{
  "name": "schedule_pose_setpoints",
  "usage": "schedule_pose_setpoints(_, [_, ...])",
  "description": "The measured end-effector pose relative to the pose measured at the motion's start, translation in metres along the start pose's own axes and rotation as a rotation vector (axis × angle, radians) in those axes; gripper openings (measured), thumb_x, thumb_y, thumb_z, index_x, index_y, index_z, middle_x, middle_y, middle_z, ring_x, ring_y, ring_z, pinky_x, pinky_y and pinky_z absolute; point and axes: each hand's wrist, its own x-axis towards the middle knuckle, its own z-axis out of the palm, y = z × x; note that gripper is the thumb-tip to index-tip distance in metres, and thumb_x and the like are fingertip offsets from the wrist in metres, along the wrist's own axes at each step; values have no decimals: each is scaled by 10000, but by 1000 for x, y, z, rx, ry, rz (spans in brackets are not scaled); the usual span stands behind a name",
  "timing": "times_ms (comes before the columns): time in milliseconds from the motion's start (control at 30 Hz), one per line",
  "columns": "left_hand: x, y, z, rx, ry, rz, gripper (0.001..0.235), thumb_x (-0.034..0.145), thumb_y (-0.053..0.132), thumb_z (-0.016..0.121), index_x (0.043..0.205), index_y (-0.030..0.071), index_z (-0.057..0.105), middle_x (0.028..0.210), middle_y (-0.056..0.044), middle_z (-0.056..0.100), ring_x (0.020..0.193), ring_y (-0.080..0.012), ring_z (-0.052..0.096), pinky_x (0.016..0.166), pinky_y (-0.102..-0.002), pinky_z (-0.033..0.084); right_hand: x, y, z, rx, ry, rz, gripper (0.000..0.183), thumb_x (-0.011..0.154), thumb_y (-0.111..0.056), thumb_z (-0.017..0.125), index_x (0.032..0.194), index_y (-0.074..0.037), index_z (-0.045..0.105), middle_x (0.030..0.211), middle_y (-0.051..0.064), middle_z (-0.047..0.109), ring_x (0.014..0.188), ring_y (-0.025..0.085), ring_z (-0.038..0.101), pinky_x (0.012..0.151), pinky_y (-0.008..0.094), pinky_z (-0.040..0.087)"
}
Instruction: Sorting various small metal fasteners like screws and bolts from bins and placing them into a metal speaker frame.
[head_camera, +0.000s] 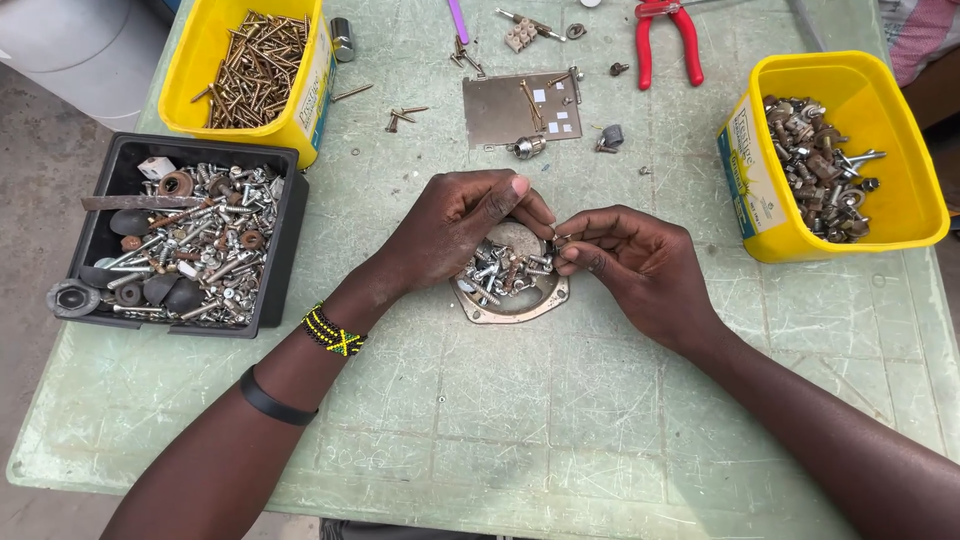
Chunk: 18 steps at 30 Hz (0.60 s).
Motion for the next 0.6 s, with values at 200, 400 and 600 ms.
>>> schedule_pose_setpoints(200, [-1, -1, 0, -13, -3, -6, 434, 1138, 303, 374, 1079, 52, 723, 947, -146, 787, 964, -215, 739, 1015, -422, 518, 3, 6, -1, 36, 30, 16, 197, 944, 49, 673, 1135, 101, 675, 903, 186, 741, 809, 158, 748, 800, 277, 663])
schedule_pose_setpoints(400, [-1, -1, 1, 10, -4, -12, 429, 1135, 303, 385, 1075, 51, 727, 944, -143, 787, 966, -220, 739, 1009, -422, 522, 3, 3, -1, 58, 130, 48, 211, 973, 34, 651, 1173, 102, 659, 941, 182, 728, 861, 161, 739, 836, 273, 665])
schedule_pose_setpoints(600, [-1, 13, -1, 86, -10, 3, 391, 1129, 250, 409, 1063, 44, 734, 927, -156, 789, 959, -250, 756, 986, -433, 538, 6, 4, -7, 144, 171, 117, 237, 969, 6, 673, 1182, 106, 648, 953, 199, 733, 874, 173, 750, 848, 266, 673])
